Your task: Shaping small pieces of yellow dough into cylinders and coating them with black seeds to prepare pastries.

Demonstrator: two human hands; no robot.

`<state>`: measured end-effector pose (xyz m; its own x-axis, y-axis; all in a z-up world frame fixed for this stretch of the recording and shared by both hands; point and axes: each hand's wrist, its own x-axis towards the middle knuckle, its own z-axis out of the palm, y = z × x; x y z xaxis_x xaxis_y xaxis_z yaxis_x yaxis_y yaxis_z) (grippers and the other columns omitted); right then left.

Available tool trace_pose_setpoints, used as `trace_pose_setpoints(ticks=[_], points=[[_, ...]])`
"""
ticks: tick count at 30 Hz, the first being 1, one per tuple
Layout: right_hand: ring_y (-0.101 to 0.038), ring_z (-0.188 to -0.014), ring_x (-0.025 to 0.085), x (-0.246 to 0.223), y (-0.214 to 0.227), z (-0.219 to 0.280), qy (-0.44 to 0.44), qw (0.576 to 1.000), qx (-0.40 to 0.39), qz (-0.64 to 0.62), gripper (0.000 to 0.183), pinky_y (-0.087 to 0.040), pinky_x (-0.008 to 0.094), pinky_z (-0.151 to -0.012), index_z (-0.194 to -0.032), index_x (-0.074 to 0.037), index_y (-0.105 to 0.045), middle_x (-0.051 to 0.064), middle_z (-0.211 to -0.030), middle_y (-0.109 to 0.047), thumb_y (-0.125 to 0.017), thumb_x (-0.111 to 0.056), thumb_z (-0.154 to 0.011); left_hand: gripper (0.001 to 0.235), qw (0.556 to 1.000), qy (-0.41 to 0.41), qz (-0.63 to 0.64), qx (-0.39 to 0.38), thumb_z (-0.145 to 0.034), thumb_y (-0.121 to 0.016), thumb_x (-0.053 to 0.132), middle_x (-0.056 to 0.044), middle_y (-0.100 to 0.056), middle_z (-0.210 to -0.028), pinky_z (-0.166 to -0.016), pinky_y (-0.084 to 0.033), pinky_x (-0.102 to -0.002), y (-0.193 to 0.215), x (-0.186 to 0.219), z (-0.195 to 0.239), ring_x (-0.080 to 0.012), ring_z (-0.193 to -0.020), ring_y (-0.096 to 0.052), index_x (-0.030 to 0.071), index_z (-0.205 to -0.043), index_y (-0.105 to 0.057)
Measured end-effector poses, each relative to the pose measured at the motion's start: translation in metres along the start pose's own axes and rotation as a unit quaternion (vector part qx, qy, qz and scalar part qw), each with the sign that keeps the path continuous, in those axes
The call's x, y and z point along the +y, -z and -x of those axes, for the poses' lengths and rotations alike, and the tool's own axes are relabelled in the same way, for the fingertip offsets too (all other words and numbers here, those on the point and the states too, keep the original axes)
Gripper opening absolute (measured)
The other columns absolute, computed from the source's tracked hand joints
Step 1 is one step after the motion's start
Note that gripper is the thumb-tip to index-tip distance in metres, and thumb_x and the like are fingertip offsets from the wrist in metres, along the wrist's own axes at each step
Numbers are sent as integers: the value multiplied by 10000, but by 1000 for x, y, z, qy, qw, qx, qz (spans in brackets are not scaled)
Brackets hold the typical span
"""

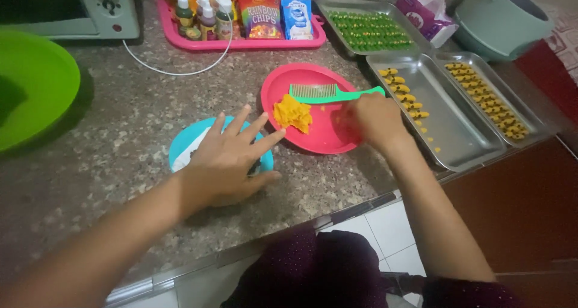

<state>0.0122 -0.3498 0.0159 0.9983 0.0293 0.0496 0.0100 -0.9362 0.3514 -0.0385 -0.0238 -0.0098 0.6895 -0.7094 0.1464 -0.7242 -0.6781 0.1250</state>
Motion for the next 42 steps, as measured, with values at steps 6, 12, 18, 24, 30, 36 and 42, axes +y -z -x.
trace_pose_setpoints(ticks=[6, 12, 18, 24, 30, 36, 42], points=[[-718, -786, 267, -7, -22, -10, 79, 994, 72, 25, 120, -593, 415, -694, -885, -289, -791, 7, -765, -693, -690, -346, -853, 758, 1000, 9, -1, -20, -929, -459, 705, -121, -365, -1602, -1133, -274, -680, 3, 0, -2, -457, -1503, -253, 333, -1577, -330], [-690, -918, 466, -44, 17, -4, 137, 949, 18, -283, 129, -546, 568, -814, -948, -129, -690, 193, -853, -722, -708, -210, -848, 727, 999, -9, -1, 53, -941, -451, 704, -130, -437, -1556, -1102, -327, -668, -9, -3, 1, -453, -1467, -332, 328, -1559, -388], [-682, -1066, 413, -60, 22, 0, 170, 933, 84, -305, 475, -528, 544, -914, -1225, -154, -656, 153, -1059, -735, -830, -300, -808, 714, 998, -12, -11, 61, -932, -477, 708, -116, -464, -1547, -1086, -358, -670, -12, -5, 0, -446, -1454, -364, 343, -1543, -419], [-715, -997, 380, -67, -4, -18, 160, 951, 85, -251, 250, -559, 537, -847, -1108, -167, -739, 109, -1002, -770, -759, -215, -863, 716, 994, -32, -20, 107, -931, -530, 682, -145, -503, -1514, -1049, -407, -672, -22, -7, 0, -455, -1407, -435, 315, -1538, -433], [-732, -920, 382, -62, -14, -33, 169, 948, 95, -254, 200, -565, 499, -834, -1078, -164, -748, 119, -912, -773, -716, -209, -886, 734, 997, -12, -16, 74, -902, -570, 652, -128, -469, -1545, -1091, -350, -673, -15, -5, -1, -452, -1450, -374, 327, -1542, -420], [-699, -967, 468, -58, 2, -21, 157, 925, 71, -339, 243, -536, 558, -835, -1112, -108, -741, 207, -980, -763, -721, -213, -894, 722, 999, -7, 5, 41, -917, -558, 631, -135, -450, -1555, -1099, -334, -679, -5, -3, 0, -456, -1464, -345, 328, -1552, -395], [-714, -915, 407, -59, -9, -27, 123, 934, 104, -319, 206, -546, 525, -822, -1095, -204, -744, 111, -906, -754, -732, -271, -901, 715, 1000, 8, 13, -1, -924, -566, 618, -130, -411, -1583, -1121, -307, -684, 4, 1, -2, -451, -1486, -306, 334, -1555, -383]])
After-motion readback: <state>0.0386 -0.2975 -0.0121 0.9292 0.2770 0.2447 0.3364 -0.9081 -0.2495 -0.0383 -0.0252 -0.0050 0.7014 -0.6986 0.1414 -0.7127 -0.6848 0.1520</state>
